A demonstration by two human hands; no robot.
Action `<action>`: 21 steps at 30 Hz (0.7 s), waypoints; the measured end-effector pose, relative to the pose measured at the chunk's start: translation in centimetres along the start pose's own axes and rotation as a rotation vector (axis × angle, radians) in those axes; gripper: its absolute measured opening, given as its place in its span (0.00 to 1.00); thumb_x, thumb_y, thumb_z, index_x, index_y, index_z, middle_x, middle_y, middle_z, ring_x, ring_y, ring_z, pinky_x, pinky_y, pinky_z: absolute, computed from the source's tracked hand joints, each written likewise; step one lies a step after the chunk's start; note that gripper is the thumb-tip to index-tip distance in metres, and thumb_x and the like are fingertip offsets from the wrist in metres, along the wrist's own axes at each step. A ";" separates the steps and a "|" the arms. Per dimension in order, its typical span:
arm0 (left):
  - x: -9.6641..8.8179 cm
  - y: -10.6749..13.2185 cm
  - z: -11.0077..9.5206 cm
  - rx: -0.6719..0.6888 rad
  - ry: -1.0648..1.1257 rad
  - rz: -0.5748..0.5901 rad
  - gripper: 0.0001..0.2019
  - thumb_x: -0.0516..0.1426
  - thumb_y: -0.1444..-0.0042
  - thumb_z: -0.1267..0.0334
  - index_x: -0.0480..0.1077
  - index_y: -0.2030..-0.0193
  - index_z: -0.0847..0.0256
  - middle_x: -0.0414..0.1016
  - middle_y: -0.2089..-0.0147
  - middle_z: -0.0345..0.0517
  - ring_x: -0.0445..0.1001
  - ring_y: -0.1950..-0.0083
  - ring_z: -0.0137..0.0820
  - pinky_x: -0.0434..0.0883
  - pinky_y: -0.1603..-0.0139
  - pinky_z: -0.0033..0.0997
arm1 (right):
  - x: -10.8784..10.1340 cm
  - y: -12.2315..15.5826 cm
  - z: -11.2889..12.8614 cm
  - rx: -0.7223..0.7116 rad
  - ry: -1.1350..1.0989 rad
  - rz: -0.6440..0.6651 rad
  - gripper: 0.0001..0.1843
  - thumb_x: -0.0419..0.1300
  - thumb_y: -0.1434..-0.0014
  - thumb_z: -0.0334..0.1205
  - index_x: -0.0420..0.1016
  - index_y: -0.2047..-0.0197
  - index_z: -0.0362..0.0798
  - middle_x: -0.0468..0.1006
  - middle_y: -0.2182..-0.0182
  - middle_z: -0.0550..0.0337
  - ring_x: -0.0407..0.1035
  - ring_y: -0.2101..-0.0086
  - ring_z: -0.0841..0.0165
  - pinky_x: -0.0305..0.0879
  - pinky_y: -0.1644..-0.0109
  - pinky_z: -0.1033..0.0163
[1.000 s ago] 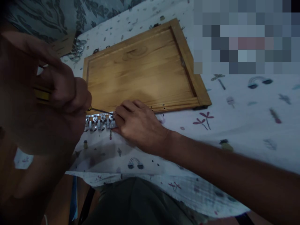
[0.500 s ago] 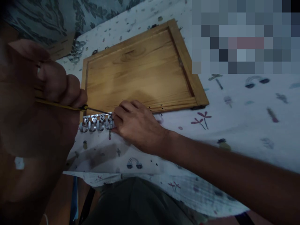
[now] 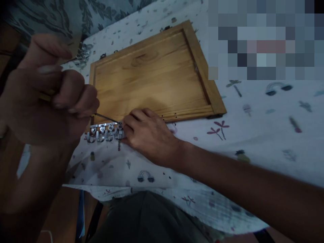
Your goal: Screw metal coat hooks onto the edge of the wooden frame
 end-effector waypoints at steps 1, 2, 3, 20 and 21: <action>-0.3 0.0 0.1 0.008 -0.018 -0.018 0.13 0.45 0.40 0.72 0.67 0.71 0.60 0.44 0.85 0.32 0.40 0.86 0.22 0.46 0.85 0.24 | 0.0 0.0 0.0 0.000 0.002 -0.006 0.17 0.60 0.36 0.43 0.78 0.56 0.35 0.81 0.58 0.46 0.71 0.56 0.55 0.67 0.55 0.54; -0.7 0.1 0.2 0.018 -0.045 -0.064 0.13 0.46 0.38 0.70 0.67 0.71 0.60 0.48 0.85 0.34 0.45 0.85 0.23 0.49 0.84 0.25 | 0.0 0.0 0.0 0.001 0.002 -0.009 0.17 0.61 0.36 0.43 0.78 0.56 0.35 0.81 0.58 0.46 0.71 0.56 0.55 0.67 0.55 0.53; -1.0 0.2 0.3 0.028 -0.078 -0.111 0.13 0.46 0.37 0.68 0.67 0.70 0.61 0.53 0.83 0.36 0.51 0.83 0.24 0.54 0.82 0.27 | 0.0 0.1 0.1 0.001 0.003 -0.010 0.17 0.61 0.36 0.43 0.78 0.56 0.35 0.81 0.57 0.46 0.71 0.56 0.55 0.67 0.55 0.53; 0.9 0.4 -0.2 -0.015 -0.044 0.155 0.16 0.45 0.35 0.70 0.70 0.70 0.61 0.40 0.80 0.33 0.40 0.88 0.18 0.45 0.86 0.23 | 0.2 0.1 0.0 0.000 0.011 0.033 0.17 0.57 0.33 0.44 0.78 0.57 0.38 0.80 0.59 0.47 0.71 0.57 0.56 0.66 0.56 0.54; 0.9 0.3 -0.2 -0.028 -0.042 0.201 0.16 0.45 0.37 0.73 0.70 0.69 0.61 0.41 0.80 0.33 0.39 0.88 0.18 0.45 0.86 0.22 | 0.2 0.1 0.0 0.005 0.010 0.037 0.17 0.56 0.33 0.44 0.78 0.57 0.38 0.80 0.59 0.47 0.70 0.56 0.56 0.66 0.56 0.53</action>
Point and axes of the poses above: each hand's wrist, its own y-axis away from the middle knuckle, its own x-axis out of the palm, z = x × y, the point moved 6 cm from there along -y, towards the middle knuckle
